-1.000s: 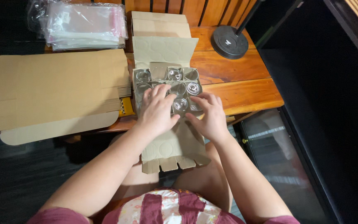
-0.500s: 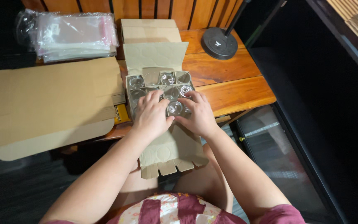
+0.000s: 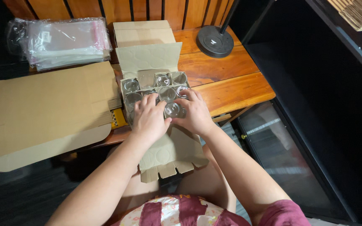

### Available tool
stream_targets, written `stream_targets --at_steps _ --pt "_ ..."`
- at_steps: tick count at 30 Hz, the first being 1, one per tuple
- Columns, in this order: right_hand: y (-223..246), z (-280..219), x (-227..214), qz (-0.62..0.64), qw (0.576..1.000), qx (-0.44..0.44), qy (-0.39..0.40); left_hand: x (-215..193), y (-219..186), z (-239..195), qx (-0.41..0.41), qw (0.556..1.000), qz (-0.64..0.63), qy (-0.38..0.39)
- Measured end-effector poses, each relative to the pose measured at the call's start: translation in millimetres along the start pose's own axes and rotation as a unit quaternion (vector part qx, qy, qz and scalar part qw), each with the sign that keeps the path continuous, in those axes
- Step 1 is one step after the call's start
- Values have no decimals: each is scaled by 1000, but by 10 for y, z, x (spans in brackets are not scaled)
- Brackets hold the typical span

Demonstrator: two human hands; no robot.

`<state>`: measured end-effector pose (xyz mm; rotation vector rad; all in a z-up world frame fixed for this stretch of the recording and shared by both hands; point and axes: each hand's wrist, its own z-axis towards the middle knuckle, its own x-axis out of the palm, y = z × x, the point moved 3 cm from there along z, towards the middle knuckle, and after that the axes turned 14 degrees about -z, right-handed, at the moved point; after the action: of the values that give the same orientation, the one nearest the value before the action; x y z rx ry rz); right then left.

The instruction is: The person opens a cardboard box containing small clear glasses and removes them one by one. They place the glasses on a wooden table next to a black lamp base, arranging them in rows.

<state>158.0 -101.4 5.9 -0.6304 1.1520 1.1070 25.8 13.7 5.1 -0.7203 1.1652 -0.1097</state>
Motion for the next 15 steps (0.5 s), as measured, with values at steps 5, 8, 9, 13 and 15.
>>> stream_targets --at_steps 5,8,9,13,15 --pt "-35 -3 47 12 1000 10 -8 0 -19 -13 -18 1000 -11 -2" --pt "-49 -2 55 20 1000 17 -9 12 -8 -10 -20 1000 -18 -4" --pt "-54 -2 55 19 1000 20 -9 18 -1 -7 -19 1000 -22 -8" --pt "-56 -12 -5 45 998 36 -27 -81 -46 -20 -17 1000 -23 -12" --pt "-30 -16 -120 63 996 49 -41 -128 -68 -9 -16 999 -41 0"
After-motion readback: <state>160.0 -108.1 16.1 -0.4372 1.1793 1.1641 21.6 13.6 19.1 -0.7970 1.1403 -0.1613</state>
